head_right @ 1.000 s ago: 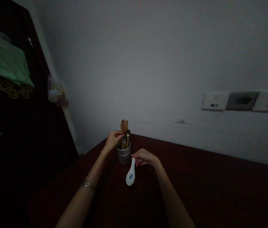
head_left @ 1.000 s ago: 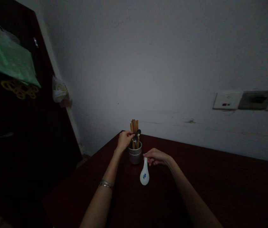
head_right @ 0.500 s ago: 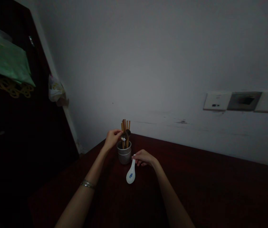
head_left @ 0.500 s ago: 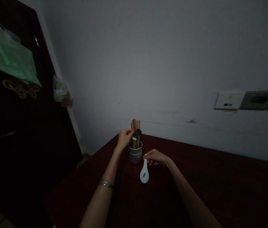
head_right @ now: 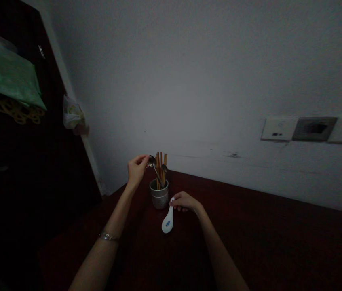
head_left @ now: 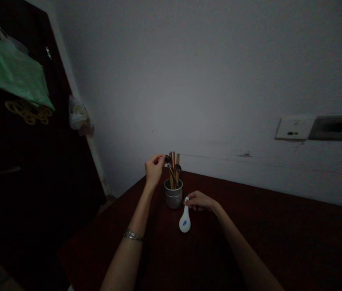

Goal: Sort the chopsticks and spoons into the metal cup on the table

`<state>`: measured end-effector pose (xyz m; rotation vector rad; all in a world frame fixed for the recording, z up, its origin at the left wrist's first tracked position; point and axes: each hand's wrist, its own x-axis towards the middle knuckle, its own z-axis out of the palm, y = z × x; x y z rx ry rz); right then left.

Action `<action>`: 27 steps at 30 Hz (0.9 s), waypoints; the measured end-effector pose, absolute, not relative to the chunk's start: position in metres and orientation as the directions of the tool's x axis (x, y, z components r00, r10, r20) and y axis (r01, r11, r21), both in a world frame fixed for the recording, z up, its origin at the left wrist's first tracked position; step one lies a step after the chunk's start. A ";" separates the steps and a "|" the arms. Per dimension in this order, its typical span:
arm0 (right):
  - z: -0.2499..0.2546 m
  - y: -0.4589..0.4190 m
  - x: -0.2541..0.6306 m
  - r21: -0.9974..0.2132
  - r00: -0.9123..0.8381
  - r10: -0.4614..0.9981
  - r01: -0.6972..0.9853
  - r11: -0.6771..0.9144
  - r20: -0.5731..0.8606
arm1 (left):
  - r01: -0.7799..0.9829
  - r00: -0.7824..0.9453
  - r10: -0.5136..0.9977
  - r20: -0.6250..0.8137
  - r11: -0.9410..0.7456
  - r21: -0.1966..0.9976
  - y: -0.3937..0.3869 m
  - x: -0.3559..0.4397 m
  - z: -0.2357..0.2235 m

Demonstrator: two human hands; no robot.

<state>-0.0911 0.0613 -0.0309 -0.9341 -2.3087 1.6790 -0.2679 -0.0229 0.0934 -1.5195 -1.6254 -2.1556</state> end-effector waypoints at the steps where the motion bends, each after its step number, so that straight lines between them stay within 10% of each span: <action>1: -0.030 0.061 -0.091 -0.893 -0.799 0.552 0.405 0.197 -0.240 | 0.527 -0.529 0.479 0.701 -0.461 0.714 -0.025 -0.267 0.096; 10: -0.012 0.062 -0.078 -0.891 -0.729 0.651 0.418 0.179 -0.211 | 0.462 -0.579 0.415 0.702 -0.542 0.702 -0.035 -0.264 0.113; 16: 0.041 0.052 -0.078 -0.907 -0.628 0.772 0.259 0.331 0.102 | 0.408 -0.609 0.391 0.690 -0.591 0.696 -0.041 -0.256 0.121; 27: 0.082 0.009 -0.089 -0.976 -0.819 0.549 -0.055 0.212 0.166 | 0.270 -0.669 0.401 0.625 -0.653 0.708 -0.039 -0.248 0.120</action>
